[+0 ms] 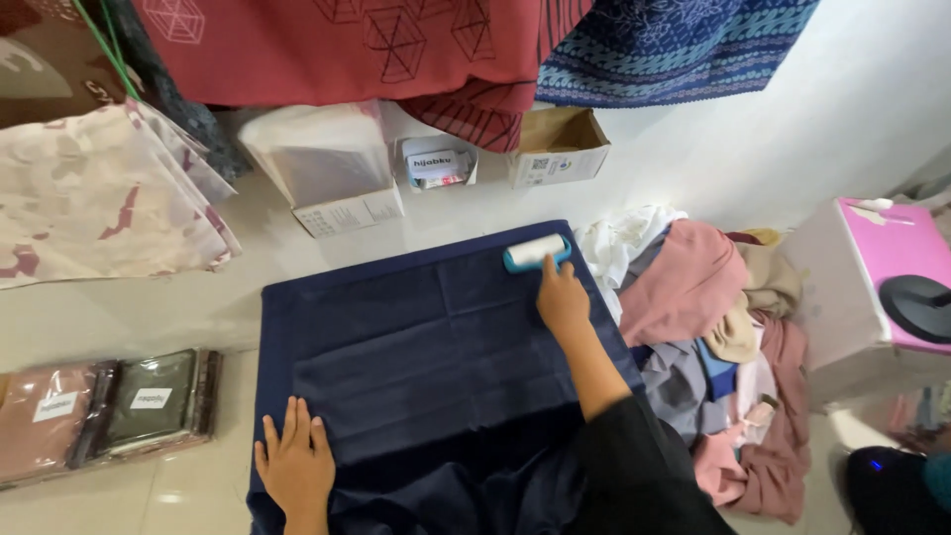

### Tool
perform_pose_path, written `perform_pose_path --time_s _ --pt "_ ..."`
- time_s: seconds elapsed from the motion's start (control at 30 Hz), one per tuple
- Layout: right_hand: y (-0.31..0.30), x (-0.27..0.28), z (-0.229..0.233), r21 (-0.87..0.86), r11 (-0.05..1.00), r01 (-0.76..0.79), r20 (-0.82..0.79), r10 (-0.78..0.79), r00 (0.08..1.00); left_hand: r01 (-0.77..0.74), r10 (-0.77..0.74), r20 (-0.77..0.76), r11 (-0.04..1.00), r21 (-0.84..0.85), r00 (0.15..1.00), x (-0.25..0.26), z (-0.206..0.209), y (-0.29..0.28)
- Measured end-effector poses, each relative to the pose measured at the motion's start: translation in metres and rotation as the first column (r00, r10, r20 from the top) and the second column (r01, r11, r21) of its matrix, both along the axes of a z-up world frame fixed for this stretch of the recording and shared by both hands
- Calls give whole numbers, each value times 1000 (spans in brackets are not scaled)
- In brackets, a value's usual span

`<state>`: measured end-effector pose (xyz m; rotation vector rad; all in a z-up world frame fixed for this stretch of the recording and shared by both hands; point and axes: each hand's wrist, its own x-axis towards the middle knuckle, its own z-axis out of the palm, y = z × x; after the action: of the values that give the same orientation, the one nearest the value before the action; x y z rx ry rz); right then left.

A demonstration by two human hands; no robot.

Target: Unfolding a dark blue hijab, cleaning it thoroughly with a lint roller, and folding it into a neat square.

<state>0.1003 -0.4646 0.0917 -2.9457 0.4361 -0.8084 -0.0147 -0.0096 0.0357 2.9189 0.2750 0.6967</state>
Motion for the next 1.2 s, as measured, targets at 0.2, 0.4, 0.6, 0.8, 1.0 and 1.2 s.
perform_pose_path --time_s 0.2,0.4,0.6,0.8,1.0,1.2 --pt "-10 11 1 60 998 -33 -99 39 994 -21 21 -13 1000 5 1000 0 1 -1" --pt "-15 -154 -6 -150 984 -97 56 106 993 -16 11 68 997 72 998 -1 0 -1" --pt "-20 -274 16 -129 991 -41 -113 26 993 -21 15 75 997 75 997 -1 1 -3" --pt "-30 -205 11 -21 1000 11 -132 -14 991 -33 31 30 998 55 999 -1 -2 -4" --pt "-44 -62 3 -21 996 -82 1 82 997 -26 23 52 998 54 998 -2 4 -4" --pt "-53 -31 64 190 965 -182 7 184 983 -18 13 86 998 58 996 -7 11 -5"
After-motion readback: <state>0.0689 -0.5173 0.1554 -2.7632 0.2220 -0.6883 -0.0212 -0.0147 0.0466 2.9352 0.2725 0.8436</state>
